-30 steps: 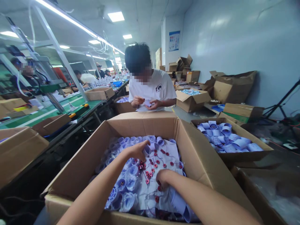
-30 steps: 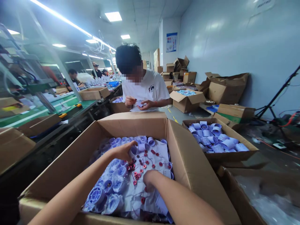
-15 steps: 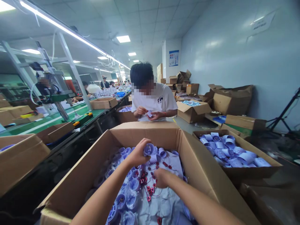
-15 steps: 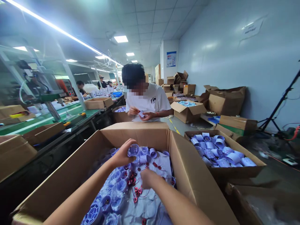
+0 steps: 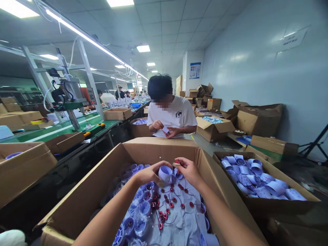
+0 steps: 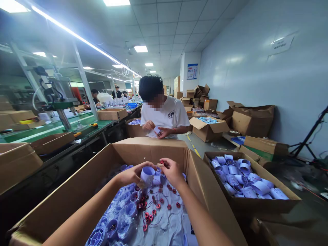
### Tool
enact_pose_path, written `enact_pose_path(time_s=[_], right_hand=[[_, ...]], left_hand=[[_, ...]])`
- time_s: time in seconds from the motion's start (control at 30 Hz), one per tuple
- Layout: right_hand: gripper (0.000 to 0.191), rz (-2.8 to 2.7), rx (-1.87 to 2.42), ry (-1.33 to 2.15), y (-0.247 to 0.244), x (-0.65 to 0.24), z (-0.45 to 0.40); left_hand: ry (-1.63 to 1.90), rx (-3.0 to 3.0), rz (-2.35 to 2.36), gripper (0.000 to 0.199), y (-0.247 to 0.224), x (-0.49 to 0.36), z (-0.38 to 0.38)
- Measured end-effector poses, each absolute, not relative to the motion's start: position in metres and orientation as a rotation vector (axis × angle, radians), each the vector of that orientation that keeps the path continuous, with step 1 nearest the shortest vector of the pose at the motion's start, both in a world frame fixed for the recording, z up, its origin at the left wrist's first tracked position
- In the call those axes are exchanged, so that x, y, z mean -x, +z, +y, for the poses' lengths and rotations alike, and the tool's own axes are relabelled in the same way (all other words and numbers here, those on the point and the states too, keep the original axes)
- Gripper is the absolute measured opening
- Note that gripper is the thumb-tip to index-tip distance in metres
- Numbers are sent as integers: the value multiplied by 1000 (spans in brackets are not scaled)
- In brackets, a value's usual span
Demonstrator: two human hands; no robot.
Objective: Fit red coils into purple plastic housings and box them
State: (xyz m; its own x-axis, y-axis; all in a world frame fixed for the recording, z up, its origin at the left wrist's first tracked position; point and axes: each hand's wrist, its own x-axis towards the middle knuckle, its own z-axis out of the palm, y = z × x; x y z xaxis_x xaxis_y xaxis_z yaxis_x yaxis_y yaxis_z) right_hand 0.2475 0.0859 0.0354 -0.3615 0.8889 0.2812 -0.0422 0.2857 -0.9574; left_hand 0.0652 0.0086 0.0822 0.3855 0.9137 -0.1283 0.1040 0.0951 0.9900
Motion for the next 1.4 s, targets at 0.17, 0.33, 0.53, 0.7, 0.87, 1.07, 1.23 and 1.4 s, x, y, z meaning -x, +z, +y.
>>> enact_pose_path(time_s=[0.17, 0.33, 0.53, 0.7, 0.87, 1.07, 1.23, 1.4], right_hand=[[41, -1684, 756, 1358, 38, -246, 80], [29, -1823, 792, 1191, 43, -252, 78], [17, -2035, 881, 887, 50, -257, 72], [18, -1903, 817, 1052, 50, -258, 75], [30, -1674, 714, 1239, 55, -255, 68], [32, -1631, 799, 1171, 54, -255, 70], [36, -1585, 863, 1045, 57, -261, 77], [30, -1632, 781, 980, 70, -264, 61]], left_hand=[[948, -1158, 791, 79, 75, -63, 12], [1004, -1130, 774, 82, 76, -59, 14], [982, -1147, 815, 81, 77, -60, 15], [957, -1169, 832, 77, 75, -55, 16], [956, -1160, 806, 77, 76, -55, 16], [982, -1203, 822, 81, 77, -50, 17], [917, -1564, 1083, 101, 71, -41, 22], [984, -2029, 1497, 63, 63, -37, 30]])
